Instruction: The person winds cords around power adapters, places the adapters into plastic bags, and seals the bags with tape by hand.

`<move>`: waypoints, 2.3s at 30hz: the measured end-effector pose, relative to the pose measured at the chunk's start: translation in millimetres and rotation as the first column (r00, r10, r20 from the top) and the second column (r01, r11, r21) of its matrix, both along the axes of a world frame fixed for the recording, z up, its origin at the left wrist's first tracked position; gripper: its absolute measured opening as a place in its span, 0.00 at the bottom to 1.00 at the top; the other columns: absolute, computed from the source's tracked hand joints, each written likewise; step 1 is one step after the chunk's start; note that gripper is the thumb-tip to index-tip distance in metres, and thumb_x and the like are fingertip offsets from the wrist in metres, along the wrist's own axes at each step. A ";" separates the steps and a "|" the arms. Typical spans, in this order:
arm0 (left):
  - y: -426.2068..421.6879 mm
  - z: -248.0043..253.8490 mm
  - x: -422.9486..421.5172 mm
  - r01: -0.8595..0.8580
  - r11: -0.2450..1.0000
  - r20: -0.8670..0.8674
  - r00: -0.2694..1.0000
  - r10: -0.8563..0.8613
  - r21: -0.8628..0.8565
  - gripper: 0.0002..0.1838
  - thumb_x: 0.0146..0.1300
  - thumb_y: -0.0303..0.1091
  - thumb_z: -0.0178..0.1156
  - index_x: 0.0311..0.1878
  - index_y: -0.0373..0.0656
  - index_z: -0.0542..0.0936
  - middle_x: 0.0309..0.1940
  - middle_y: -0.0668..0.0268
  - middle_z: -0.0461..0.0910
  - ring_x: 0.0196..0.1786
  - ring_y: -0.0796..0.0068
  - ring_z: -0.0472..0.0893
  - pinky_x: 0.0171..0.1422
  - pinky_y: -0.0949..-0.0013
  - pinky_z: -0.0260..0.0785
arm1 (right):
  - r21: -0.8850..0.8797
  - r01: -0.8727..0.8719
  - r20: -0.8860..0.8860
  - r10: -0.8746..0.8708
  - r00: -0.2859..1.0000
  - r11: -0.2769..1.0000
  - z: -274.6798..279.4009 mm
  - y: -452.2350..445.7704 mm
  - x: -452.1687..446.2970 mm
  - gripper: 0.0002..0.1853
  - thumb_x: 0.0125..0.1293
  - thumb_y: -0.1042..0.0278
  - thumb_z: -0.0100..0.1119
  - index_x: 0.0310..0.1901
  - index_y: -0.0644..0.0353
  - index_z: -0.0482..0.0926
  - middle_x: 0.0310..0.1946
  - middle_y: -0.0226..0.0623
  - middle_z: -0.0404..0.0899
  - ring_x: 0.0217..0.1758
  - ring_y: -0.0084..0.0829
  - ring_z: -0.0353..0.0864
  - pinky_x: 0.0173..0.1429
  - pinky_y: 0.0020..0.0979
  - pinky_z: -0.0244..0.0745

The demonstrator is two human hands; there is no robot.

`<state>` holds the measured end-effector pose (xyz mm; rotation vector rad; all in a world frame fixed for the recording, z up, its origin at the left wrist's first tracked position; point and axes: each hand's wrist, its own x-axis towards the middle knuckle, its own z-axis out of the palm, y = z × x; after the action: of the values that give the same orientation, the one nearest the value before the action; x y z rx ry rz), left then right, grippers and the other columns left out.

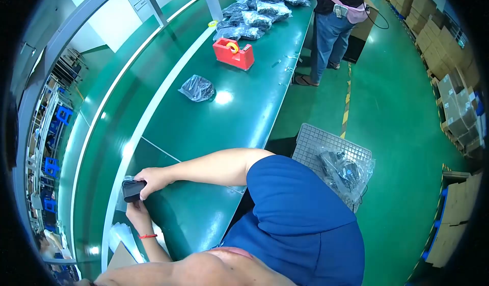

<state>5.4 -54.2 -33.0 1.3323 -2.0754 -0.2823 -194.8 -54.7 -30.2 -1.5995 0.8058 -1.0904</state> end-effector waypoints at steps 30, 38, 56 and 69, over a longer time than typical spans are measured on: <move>-2.7 16.0 0.9 0.135 0.965 -0.575 0.818 0.020 0.226 0.07 0.67 0.32 0.59 0.41 0.37 0.78 0.31 0.70 0.76 0.31 0.85 0.72 0.35 0.80 0.63 | 0.013 -0.167 -0.385 0.159 0.909 0.986 4.9 -11.3 -8.7 0.25 0.43 0.52 0.71 0.36 0.65 0.81 0.28 0.45 0.81 0.36 0.37 0.80 0.41 0.35 0.73; 18.9 14.8 -17.7 0.055 0.998 -0.273 0.960 -0.057 -0.016 0.09 0.67 0.32 0.58 0.39 0.33 0.79 0.27 0.68 0.77 0.28 0.83 0.72 0.32 0.77 0.65 | -0.024 0.184 -0.432 -0.176 0.884 0.983 -5.7 1.3 18.3 0.22 0.42 0.54 0.71 0.32 0.65 0.81 0.29 0.47 0.82 0.35 0.42 0.82 0.40 0.39 0.75; 42.3 18.3 -19.5 0.065 0.997 -0.311 0.949 -0.052 0.030 0.09 0.68 0.29 0.57 0.41 0.30 0.78 0.30 0.65 0.79 0.32 0.80 0.76 0.38 0.76 0.71 | -0.031 -0.138 0.030 0.139 0.990 0.990 -14.9 -2.3 11.4 0.13 0.52 0.67 0.68 0.36 0.66 0.79 0.27 0.38 0.81 0.31 0.30 0.81 0.36 0.31 0.77; 41.2 34.9 -42.1 0.037 0.981 -0.220 0.972 -0.079 -0.189 0.04 0.62 0.25 0.60 0.39 0.39 0.82 0.34 0.58 0.83 0.36 0.61 0.83 0.41 0.65 0.73 | 0.275 -0.022 0.361 -0.082 0.929 0.961 -18.0 -1.4 17.3 0.15 0.65 0.70 0.57 0.51 0.67 0.79 0.40 0.33 0.82 0.39 0.20 0.79 0.42 0.24 0.77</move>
<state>-36.8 -13.0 1.9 1.0781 -1.9011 -0.2491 -177.5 -56.1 -48.2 -1.1071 0.6920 -1.1993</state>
